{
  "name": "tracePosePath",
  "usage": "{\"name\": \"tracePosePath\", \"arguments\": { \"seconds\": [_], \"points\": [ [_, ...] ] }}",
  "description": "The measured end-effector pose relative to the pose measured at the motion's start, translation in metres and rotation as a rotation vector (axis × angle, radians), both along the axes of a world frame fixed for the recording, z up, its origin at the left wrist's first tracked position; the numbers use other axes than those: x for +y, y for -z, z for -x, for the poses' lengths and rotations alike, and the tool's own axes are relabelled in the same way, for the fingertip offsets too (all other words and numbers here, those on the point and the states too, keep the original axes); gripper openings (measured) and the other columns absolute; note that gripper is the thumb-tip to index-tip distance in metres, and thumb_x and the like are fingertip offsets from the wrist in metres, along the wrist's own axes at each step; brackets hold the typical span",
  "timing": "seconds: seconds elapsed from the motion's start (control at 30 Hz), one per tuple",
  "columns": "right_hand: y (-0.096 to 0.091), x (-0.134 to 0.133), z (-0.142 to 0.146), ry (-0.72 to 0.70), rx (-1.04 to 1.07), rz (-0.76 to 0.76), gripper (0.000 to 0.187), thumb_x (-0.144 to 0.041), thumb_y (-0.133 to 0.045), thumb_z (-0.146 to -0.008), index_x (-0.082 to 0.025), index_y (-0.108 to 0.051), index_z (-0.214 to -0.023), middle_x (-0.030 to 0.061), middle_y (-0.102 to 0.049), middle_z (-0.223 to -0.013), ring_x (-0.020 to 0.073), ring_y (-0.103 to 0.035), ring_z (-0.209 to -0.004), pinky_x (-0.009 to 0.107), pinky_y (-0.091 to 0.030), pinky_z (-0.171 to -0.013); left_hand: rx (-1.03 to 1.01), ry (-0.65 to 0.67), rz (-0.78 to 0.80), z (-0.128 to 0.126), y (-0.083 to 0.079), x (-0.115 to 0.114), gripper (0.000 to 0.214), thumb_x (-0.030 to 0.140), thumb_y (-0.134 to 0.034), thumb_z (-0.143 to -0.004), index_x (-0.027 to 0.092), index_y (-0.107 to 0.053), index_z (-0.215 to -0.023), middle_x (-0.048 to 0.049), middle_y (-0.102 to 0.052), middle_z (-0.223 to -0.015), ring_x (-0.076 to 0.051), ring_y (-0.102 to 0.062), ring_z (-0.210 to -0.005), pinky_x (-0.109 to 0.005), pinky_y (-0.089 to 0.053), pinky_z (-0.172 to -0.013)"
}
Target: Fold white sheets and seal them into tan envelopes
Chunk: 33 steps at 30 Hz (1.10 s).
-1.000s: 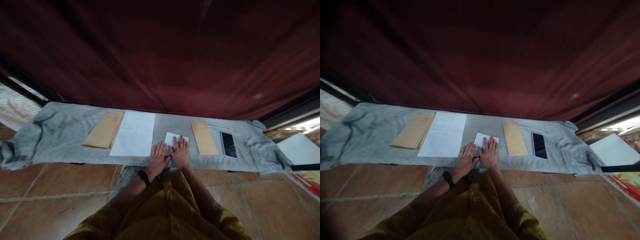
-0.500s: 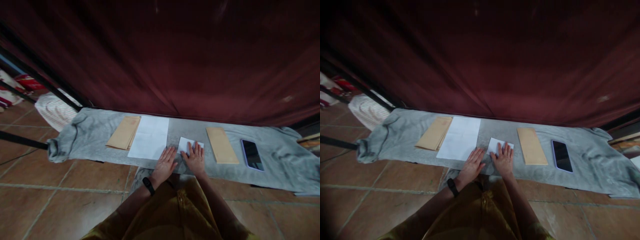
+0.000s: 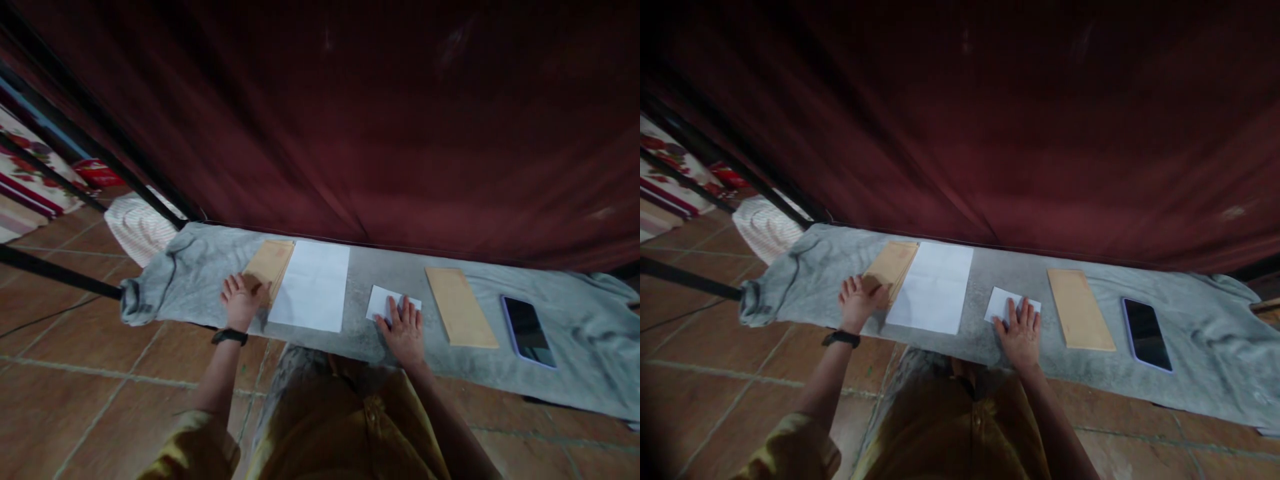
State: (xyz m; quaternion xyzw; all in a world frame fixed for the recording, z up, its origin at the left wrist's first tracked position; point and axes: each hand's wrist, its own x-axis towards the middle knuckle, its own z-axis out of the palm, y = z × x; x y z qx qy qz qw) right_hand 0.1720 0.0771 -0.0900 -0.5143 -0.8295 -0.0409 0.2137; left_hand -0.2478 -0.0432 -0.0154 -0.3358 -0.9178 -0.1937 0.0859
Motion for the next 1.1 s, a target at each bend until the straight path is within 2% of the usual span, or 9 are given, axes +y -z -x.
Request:
{"name": "tracePosePath", "arguments": {
  "seconds": [0.1, 0.2, 0.37, 0.6, 0.73, 0.8, 0.87, 0.97, 1.1],
  "points": [
    [0.0, 0.0, -0.001, 0.002, -0.017, 0.002, 0.067, -0.052, -0.052, -0.098, -0.015, -0.042, -0.153, 0.0247, -0.027, -0.163, 0.0437, -0.034, -0.145, 0.062, -0.03, -0.113, -0.152, -0.042, 0.188, 0.022, -0.004, -0.011, 0.094, 0.065, -0.063, -0.079, 0.008, -0.037, -0.149, -0.0278, -0.043, -0.153, -0.042, -0.035, -0.145, -0.056, -0.036, -0.11],
    [-0.001, 0.0, -0.001, 0.009, -0.033, 0.006, 0.067, -0.052, -0.05, -0.098, -0.016, -0.041, -0.154, 0.0244, -0.028, -0.162, 0.0431, -0.034, -0.145, 0.061, -0.03, -0.113, -0.22, -0.011, 0.271, 0.031, -0.005, -0.018, 0.085, 0.065, -0.067, -0.077, 0.016, -0.044, -0.143, -0.0219, -0.052, -0.145, -0.039, -0.049, -0.135, -0.05, -0.04, -0.106],
    [-0.003, -0.001, -0.001, 0.011, -0.034, 0.012, 0.067, -0.053, -0.048, -0.099, -0.017, -0.041, -0.154, 0.0232, -0.029, -0.162, 0.0422, -0.034, -0.145, 0.061, -0.029, -0.113, -0.102, 0.022, 0.26, 0.03, -0.004, -0.021, 0.088, 0.066, -0.067, -0.079, 0.01, -0.045, -0.143, -0.0263, -0.058, -0.13, -0.042, -0.057, -0.121, -0.045, -0.044, -0.094],
    [-0.003, 0.0, 0.0, 0.019, -0.047, 0.03, 0.066, -0.054, -0.049, -0.099, -0.015, -0.043, -0.153, 0.0239, -0.03, -0.161, 0.0424, -0.034, -0.145, 0.061, -0.028, -0.114, 0.031, -0.02, 0.163, 0.019, -0.01, -0.02, 0.093, 0.056, -0.069, -0.08, 0.006, -0.035, -0.15, -0.028, -0.054, -0.13, -0.044, -0.053, -0.121, -0.05, -0.04, -0.098],
    [-0.003, 0.001, -0.001, 0.008, -0.042, 0.006, 0.066, -0.053, -0.049, -0.098, -0.016, -0.044, -0.152, 0.0249, -0.034, -0.16, 0.0431, -0.036, -0.143, 0.062, -0.03, -0.112, -0.04, -0.079, -0.013, 0.022, -0.025, -0.021, 0.074, 0.041, -0.069, -0.08, 0.009, -0.046, -0.143, -0.0254, -0.055, -0.126, -0.043, -0.053, -0.119, -0.051, -0.041, -0.097],
    [-0.002, 0.001, -0.001, -0.001, -0.035, -0.002, 0.066, -0.053, -0.05, -0.098, -0.016, -0.043, -0.152, 0.025, -0.034, -0.16, 0.0433, -0.037, -0.143, 0.062, -0.03, -0.112, -0.191, -0.108, -0.228, 0.026, -0.033, -0.02, 0.053, 0.03, -0.068, -0.078, 0.013, -0.059, -0.127, -0.0193, -0.059, -0.118, -0.04, -0.054, -0.118, -0.05, -0.04, -0.1],
    [0.0, 0.001, -0.002, -0.011, -0.024, -0.004, 0.066, -0.052, -0.051, -0.098, -0.014, -0.043, -0.152, 0.0256, -0.032, -0.16, 0.0434, -0.037, -0.143, 0.062, -0.029, -0.112, -0.366, -0.144, -0.463, 0.031, -0.04, -0.019, 0.029, 0.023, -0.067, -0.073, 0.017, -0.065, -0.102, -0.0111, -0.062, -0.102, -0.034, -0.056, -0.112, -0.046, -0.041, -0.1],
    [0.001, 0.001, -0.002, -0.016, -0.011, -0.003, 0.065, -0.05, -0.05, -0.099, -0.014, -0.043, -0.152, 0.0253, -0.032, -0.161, 0.043, -0.037, -0.142, 0.063, -0.029, -0.112, -0.538, -0.202, -0.665, 0.036, -0.05, -0.016, 0.01, 0.021, -0.064, -0.072, 0.021, -0.055, -0.076, -0.0005, -0.056, -0.074, -0.024, -0.06, -0.087, -0.037, -0.047, -0.086],
    [0.002, 0.002, -0.002, -0.018, -0.015, -0.008, 0.061, -0.048, -0.047, -0.1, -0.015, -0.043, -0.152, 0.0244, -0.034, -0.159, 0.0423, -0.039, -0.142, 0.063, -0.031, -0.111, -0.717, -0.216, -0.865, 0.028, -0.063, -0.013, 0.017, 0.024, -0.061, -0.073, 0.022, -0.044, -0.073, 0.0056, -0.05, -0.065, -0.013, -0.054, -0.064, -0.028, -0.048, -0.069]
  ]
}}
